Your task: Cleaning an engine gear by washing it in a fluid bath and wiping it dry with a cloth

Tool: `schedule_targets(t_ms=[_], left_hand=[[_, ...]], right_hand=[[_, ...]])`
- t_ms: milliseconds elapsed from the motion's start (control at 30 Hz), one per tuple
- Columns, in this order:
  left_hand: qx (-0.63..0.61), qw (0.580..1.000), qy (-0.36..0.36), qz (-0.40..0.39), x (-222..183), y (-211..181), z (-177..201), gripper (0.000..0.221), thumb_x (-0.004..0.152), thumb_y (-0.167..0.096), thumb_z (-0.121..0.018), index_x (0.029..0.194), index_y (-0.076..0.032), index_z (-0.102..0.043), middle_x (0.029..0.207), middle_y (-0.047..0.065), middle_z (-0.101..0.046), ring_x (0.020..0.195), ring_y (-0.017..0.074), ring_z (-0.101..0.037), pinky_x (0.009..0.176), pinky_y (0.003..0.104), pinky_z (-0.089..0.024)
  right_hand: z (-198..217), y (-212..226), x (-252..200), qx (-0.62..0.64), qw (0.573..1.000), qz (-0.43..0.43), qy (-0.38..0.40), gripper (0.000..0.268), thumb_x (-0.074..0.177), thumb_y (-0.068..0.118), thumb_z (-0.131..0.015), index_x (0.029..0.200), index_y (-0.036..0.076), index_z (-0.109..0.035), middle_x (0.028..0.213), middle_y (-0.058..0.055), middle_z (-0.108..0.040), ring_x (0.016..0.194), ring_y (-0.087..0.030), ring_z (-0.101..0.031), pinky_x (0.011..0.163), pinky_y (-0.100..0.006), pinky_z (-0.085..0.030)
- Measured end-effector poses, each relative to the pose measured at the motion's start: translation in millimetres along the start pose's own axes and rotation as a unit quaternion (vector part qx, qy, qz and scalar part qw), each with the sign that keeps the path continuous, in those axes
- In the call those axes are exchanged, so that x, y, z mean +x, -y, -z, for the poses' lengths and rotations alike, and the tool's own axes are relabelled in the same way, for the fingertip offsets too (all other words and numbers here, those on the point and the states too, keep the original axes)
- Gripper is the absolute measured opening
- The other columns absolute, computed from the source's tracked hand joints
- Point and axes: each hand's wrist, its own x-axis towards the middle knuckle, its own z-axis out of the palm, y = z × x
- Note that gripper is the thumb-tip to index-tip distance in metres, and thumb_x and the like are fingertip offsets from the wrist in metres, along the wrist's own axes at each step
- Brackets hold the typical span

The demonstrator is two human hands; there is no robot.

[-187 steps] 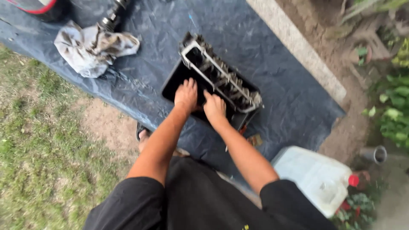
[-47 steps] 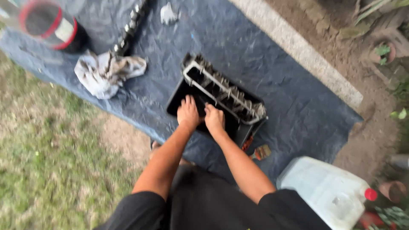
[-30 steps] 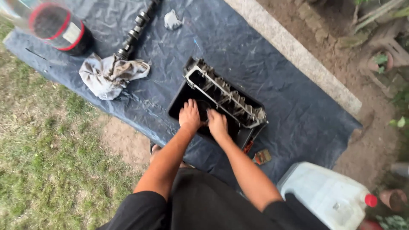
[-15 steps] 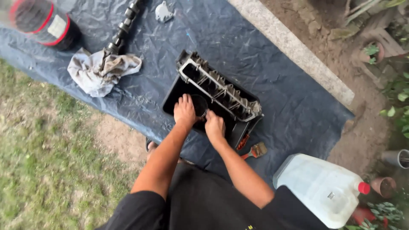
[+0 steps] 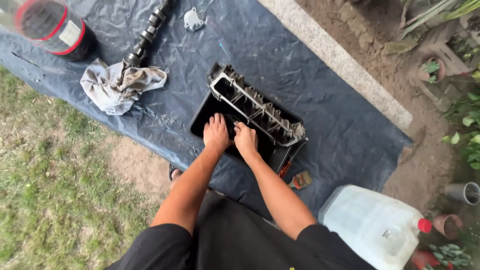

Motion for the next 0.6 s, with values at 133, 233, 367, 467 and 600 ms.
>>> schedule_targets(t_ms=[133, 233, 367, 467, 600], left_hand=[[-0.012, 1.0, -0.003, 0.001, -6, 2, 17, 0.12, 0.074, -0.075, -0.074, 0.158, -0.002, -0.027, 0.157, 0.011, -0.035, 0.136, 0.0245, -0.041, 0.105, 0.036, -0.045], [-0.011, 1.0, 0.017, -0.005, -9, 3, 10, 0.122, 0.074, -0.078, -0.071, 0.159, -0.003, -0.026, 0.159, 0.011, -0.033, 0.139, 0.0241, -0.038, 0.107, 0.036, -0.043], [0.005, 1.0, 0.007, -0.007, -12, 1, 7, 0.121, 0.076, -0.077, -0.069, 0.16, -0.003, -0.024, 0.162, 0.012, -0.031, 0.141, 0.0252, -0.036, 0.109, 0.037, -0.041], [-0.003, 1.0, -0.01, -0.009, -7, 4, 23, 0.12, 0.075, -0.077, -0.069, 0.159, -0.003, -0.026, 0.16, 0.012, -0.034, 0.139, 0.0251, -0.038, 0.108, 0.038, -0.041], [0.002, 1.0, -0.022, -0.012, -3, 2, 0, 0.118, 0.074, -0.072, -0.075, 0.157, -0.003, -0.028, 0.155, 0.011, -0.037, 0.134, 0.0253, -0.041, 0.103, 0.038, -0.044]], right_hand=[[15, 1, -37, 0.019, 1.0, 0.01, 0.02, 0.033, 0.104, 0.025, -0.055, 0.127, 0.009, -0.072, 0.111, -0.024, -0.075, 0.106, -0.043, -0.07, 0.088, -0.052, -0.059], [17, 4, -32, -0.056, 0.997, -0.021, 0.041, 0.034, 0.102, 0.032, -0.053, 0.128, 0.024, -0.072, 0.112, -0.019, -0.075, 0.113, -0.036, -0.069, 0.09, -0.048, -0.059], [19, 1, -34, 0.014, 1.0, 0.019, 0.017, 0.034, 0.104, 0.029, -0.054, 0.13, 0.014, -0.071, 0.111, -0.023, -0.075, 0.108, -0.04, -0.07, 0.087, -0.05, -0.059], [29, 9, -32, -0.028, 0.999, -0.029, 0.022, 0.035, 0.104, 0.036, -0.051, 0.129, 0.021, -0.07, 0.112, -0.022, -0.074, 0.111, -0.04, -0.069, 0.089, -0.051, -0.058], [16, 23, -25, -0.029, 0.999, -0.026, -0.014, 0.029, 0.104, 0.032, -0.051, 0.119, 0.022, -0.074, 0.103, -0.012, -0.078, 0.103, -0.031, -0.074, 0.086, -0.046, -0.059]])
